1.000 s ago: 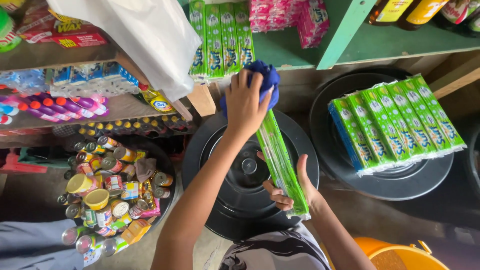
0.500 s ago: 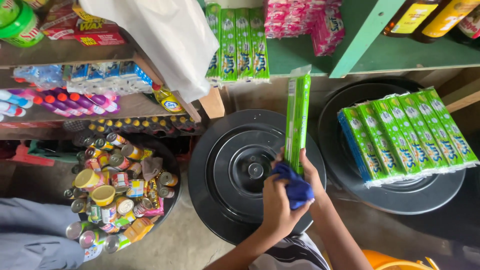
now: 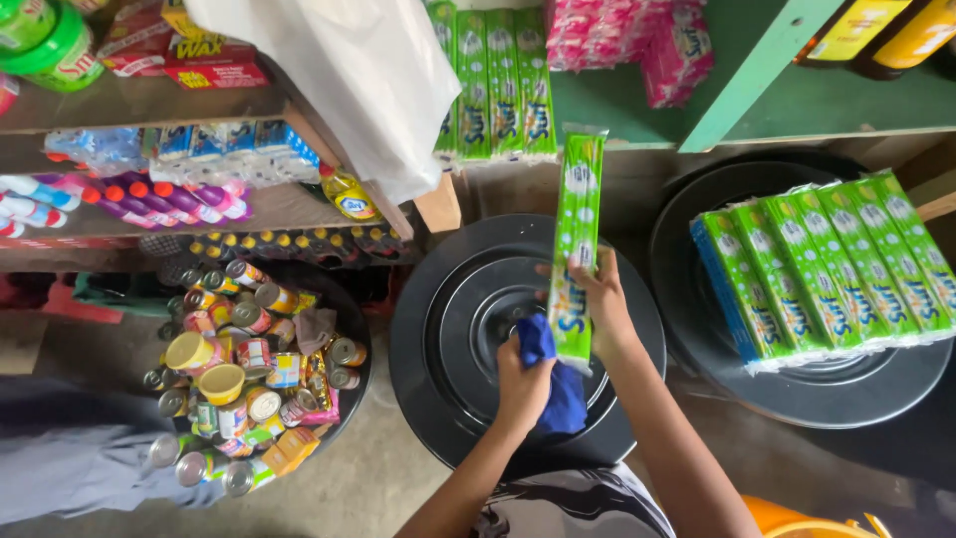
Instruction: The recorder is cleaning packs of laundry detergent with a blue cloth in a grocery store.
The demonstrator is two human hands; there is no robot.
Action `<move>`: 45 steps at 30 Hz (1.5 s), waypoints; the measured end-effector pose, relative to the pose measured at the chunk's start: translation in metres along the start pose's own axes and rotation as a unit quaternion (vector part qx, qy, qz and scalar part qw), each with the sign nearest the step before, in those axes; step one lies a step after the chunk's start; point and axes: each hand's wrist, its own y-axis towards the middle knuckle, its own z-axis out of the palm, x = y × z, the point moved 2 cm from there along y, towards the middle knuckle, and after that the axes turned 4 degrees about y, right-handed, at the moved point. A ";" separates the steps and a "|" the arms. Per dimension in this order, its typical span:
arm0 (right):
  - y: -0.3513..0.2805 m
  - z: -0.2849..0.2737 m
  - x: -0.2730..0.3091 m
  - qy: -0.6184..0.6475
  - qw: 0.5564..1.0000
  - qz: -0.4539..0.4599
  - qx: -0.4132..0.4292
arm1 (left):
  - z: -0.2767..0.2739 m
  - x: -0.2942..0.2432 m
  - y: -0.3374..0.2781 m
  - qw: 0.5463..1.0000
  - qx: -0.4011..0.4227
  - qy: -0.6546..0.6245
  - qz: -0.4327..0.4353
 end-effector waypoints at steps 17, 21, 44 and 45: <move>0.185 0.074 -0.068 0.114 0.982 0.126 0.088 | -0.077 0.052 0.011 0.963 -0.141 -0.113 -0.200; 0.141 0.083 -0.065 0.222 0.961 0.145 0.076 | -0.088 0.061 0.020 0.943 -0.185 -0.145 -0.235; 0.218 0.077 -0.047 -0.202 0.973 -0.113 0.018 | -0.057 0.069 0.038 0.901 -0.173 -0.164 -0.363; 0.222 0.080 -0.045 -0.202 0.973 -0.111 0.015 | -0.058 0.068 0.038 0.900 -0.172 -0.162 -0.365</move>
